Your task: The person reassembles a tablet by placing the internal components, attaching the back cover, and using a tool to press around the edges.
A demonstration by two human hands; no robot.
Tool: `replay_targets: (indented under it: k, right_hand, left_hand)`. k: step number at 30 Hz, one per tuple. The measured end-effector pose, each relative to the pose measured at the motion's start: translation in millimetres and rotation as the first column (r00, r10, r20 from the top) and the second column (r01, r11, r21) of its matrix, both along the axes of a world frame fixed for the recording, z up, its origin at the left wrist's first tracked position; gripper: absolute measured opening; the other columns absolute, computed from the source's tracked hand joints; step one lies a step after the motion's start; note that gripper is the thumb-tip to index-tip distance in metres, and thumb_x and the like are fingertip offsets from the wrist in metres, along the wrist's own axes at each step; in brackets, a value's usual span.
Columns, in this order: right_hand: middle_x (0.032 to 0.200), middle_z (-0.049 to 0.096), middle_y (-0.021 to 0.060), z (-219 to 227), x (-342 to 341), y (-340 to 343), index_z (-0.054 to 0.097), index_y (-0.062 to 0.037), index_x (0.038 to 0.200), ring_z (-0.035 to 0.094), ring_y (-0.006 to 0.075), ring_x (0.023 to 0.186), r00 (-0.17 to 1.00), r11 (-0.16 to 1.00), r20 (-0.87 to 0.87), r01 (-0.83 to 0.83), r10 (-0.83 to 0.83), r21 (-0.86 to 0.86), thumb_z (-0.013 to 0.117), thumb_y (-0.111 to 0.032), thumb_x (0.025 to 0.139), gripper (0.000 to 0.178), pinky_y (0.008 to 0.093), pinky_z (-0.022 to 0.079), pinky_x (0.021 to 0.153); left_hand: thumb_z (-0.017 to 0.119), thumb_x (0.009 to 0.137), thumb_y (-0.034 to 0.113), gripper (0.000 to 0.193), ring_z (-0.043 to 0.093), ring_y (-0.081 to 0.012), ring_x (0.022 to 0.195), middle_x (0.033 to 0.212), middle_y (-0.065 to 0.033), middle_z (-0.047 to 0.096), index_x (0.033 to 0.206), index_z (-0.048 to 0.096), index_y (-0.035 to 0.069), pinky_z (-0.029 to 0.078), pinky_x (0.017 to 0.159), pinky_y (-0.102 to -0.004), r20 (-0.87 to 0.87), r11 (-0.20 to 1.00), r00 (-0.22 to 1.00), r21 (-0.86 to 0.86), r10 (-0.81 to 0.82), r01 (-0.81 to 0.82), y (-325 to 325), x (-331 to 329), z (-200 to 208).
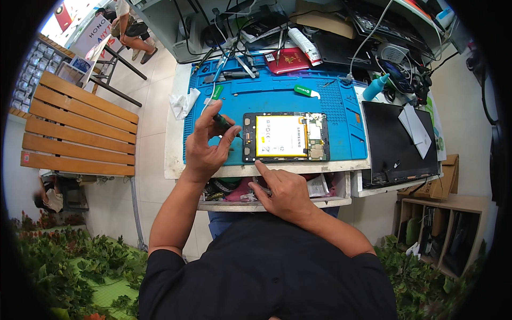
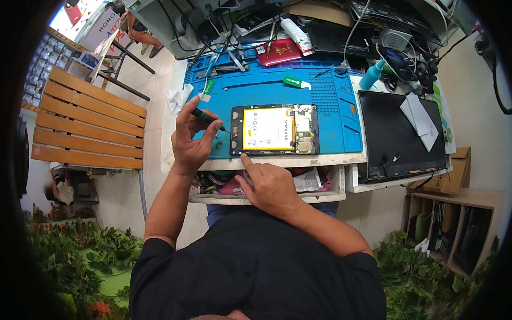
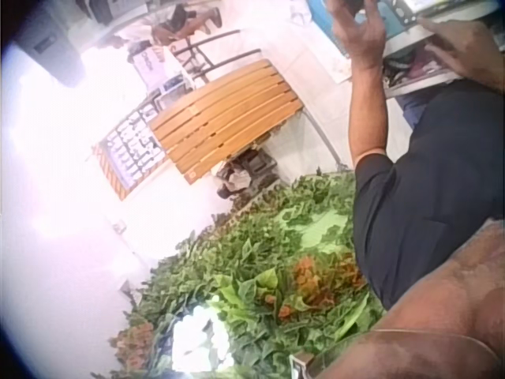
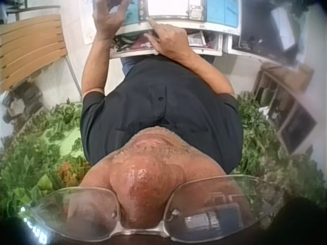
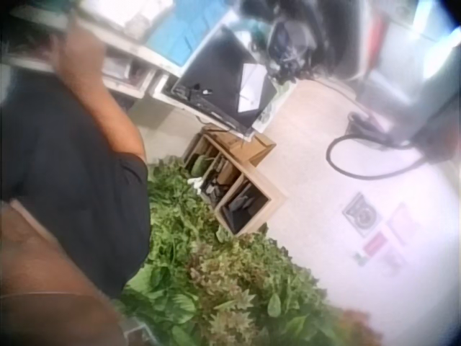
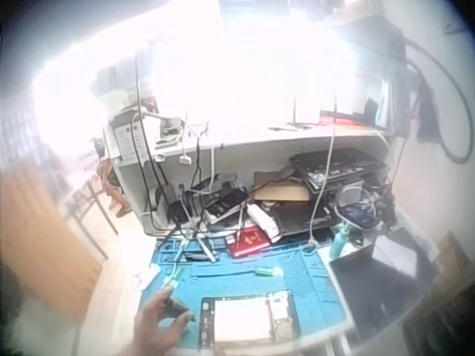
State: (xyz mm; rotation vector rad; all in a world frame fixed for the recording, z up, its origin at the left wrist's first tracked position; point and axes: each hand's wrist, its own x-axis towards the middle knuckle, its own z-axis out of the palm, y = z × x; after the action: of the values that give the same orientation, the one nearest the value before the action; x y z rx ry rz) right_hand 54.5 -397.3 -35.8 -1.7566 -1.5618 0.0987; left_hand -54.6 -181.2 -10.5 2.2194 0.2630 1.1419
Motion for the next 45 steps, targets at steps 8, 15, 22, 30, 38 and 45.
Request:
replay_targets:
  k: [8, 15, 22, 30, 38, 45]
  right_hand:
    - [0.075, 0.067, 0.0104, -1, 0, 0, 0.069, 0.006, 0.14, 0.068, 0.0269, 0.067, 1.0, 1.0, 0.001, 0.0, 0.0, 0.006, 0.084, -0.024, 0.095, 0.056, 0.0404, 0.054, 0.062]
    - [0.075, 0.067, 0.0104, -1, 0, -1, 0.068, 0.0061, 0.141, 0.068, 0.0272, 0.066, 1.0, 1.0, 0.018, -0.007, 0.007, 0.001, 0.084, -0.025, 0.095, 0.058, 0.0404, 0.054, 0.062]
    - [0.076, 0.067, 0.0104, -2, -2, 0, 0.068, 0.0068, 0.14, 0.068, 0.0277, 0.067, 1.0, 1.0, 0.028, -0.004, 0.004, -0.001, 0.083, -0.025, 0.095, 0.057, 0.0408, 0.054, 0.062]
    - [0.08, 0.07, 0.0118, -3, -4, -3, 0.067, 0.0072, 0.139, 0.071, 0.0283, 0.071, 1.0, 1.0, 0.01, 0.023, -0.023, 0.021, 0.082, -0.029, 0.097, 0.057, 0.0412, 0.056, 0.065]
    - [0.078, 0.07, 0.0101, -11, -4, -4, 0.068, 0.0066, 0.136, 0.072, 0.0274, 0.072, 0.999, 0.998, 0.017, 0.037, -0.038, 0.059, 0.08, -0.029, 0.097, 0.054, 0.0412, 0.057, 0.067]
    - [0.078, 0.07, 0.0102, -13, -4, -5, 0.068, 0.0065, 0.137, 0.072, 0.0275, 0.073, 0.999, 0.998, 0.018, 0.033, -0.035, 0.062, 0.08, -0.028, 0.097, 0.055, 0.0414, 0.057, 0.067]
  left_hand:
    - [0.087, 0.092, -0.002, 0.075, 0.08, -0.0173, 0.092, 0.107, -0.0136, 0.078, 0.156, 0.05, 0.005, 0.068, 0.08, -0.031, -0.031, 0.999, 0.999, 0.019, -0.029, 0.029, 3, 3, 0]
    - [0.091, 0.089, 0.003, 0.053, 0.081, -0.0224, 0.088, 0.103, -0.0117, 0.079, 0.135, 0.064, 0.005, 0.067, 0.079, -0.0349, -0.062, 0.979, 0.977, -0.04, -0.204, 0.202, 13, 2, 22]
    - [0.087, 0.095, 0.026, 0.028, 0.079, -0.0275, 0.082, 0.092, -0.0112, 0.077, 0.114, 0.077, 0.008, 0.059, 0.07, -0.0382, -0.779, 0.958, 0.626, 0.198, 0.025, 0.208, 28, 10, 114]
    - [0.081, 0.094, 0.011, 0.034, 0.076, -0.0344, 0.089, 0.109, -0.0152, 0.078, 0.128, 0.077, 0.01, 0.059, 0.08, -0.0459, -0.776, 0.899, 0.624, 0.201, -0.097, 0.389, 30, 20, 121]
    - [0.08, 0.094, 0.012, 0.031, 0.075, -0.0337, 0.09, 0.1, -0.0151, 0.078, 0.125, 0.079, 0.011, 0.058, 0.075, -0.0427, -0.751, 0.936, 0.639, 0.086, -0.165, 0.342, 9, 32, 131]
    - [0.08, 0.092, 0.005, 0.031, 0.073, -0.0353, 0.074, 0.092, -0.0167, 0.076, 0.122, 0.08, 0.009, 0.059, 0.073, -0.0432, -0.754, 0.921, 0.641, 0.137, -0.142, 0.366, 18, 35, 124]
